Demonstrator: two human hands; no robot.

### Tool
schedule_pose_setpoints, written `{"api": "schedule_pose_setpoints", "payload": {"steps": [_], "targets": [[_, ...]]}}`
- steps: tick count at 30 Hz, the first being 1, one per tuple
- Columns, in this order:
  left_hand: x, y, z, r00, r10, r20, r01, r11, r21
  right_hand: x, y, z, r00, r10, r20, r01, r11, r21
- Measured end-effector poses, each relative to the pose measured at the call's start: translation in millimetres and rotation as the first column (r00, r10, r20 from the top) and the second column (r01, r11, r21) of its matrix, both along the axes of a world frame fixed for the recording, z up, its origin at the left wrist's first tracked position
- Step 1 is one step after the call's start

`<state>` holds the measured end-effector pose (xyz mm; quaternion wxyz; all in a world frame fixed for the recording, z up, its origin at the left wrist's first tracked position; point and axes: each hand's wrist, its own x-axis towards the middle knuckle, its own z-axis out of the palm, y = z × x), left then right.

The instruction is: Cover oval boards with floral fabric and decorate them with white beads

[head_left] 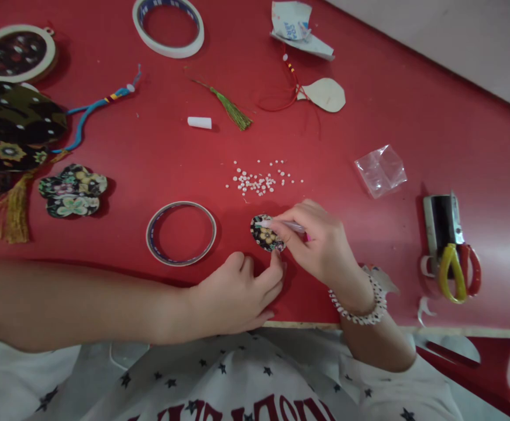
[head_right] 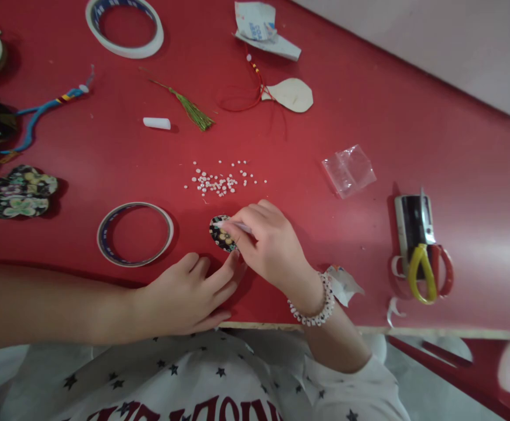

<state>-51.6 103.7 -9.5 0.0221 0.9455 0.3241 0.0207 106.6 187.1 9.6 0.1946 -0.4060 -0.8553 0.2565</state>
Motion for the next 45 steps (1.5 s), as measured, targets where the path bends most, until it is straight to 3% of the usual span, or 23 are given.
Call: {"api": "schedule_pose_setpoints", "payload": {"steps": [5, 17, 22, 28, 34, 38, 45], "targets": [[1.0, -1.0, 0.6, 1.0, 0.009, -0.02, -0.009, 1.0, 0.003, 7.3, 1.0, 3.2, 0.999, 0.015, 0.032, -0.012, 0.997, -0.07], [1.2, 0.3, 2.0, 1.0, -0.003, -0.027, 0.003, 1.0, 0.008, 6.4, 4.1, -5.0, 0.995, -0.104, -0.009, 0.104, 0.995, -0.008], [0.4, -0.7, 0.8, 1.0, -0.005, -0.011, 0.006, 0.999, 0.032, 1.8, 2.2, -3.7, 0.996, -0.039, -0.079, 0.039, 0.999, 0.002], [0.4, -4.3, 0.6, 1.0, 0.0, -0.021, 0.001, 0.996, 0.086, 24.5, -2.8, 12.9, 0.945, -0.26, -0.197, 0.271, 0.962, 0.031], [1.2, -5.1, -1.6, 1.0, 0.002, 0.012, -0.003, 0.995, 0.103, 32.4, -13.6, -7.7, 0.993, -0.067, -0.102, 0.059, 0.995, -0.083], [1.3, -5.3, -2.3, 1.0, 0.019, 0.024, -0.022, 0.995, 0.099, 26.2, -14.0, -15.7, 0.998, -0.023, -0.067, 0.017, 0.996, -0.091], [1.2, -6.0, -1.7, 0.999, 0.023, 0.024, -0.025, 0.995, 0.092, 24.2, -12.3, -13.2, 1.0, 0.0, -0.017, -0.001, 0.998, -0.069]]}}
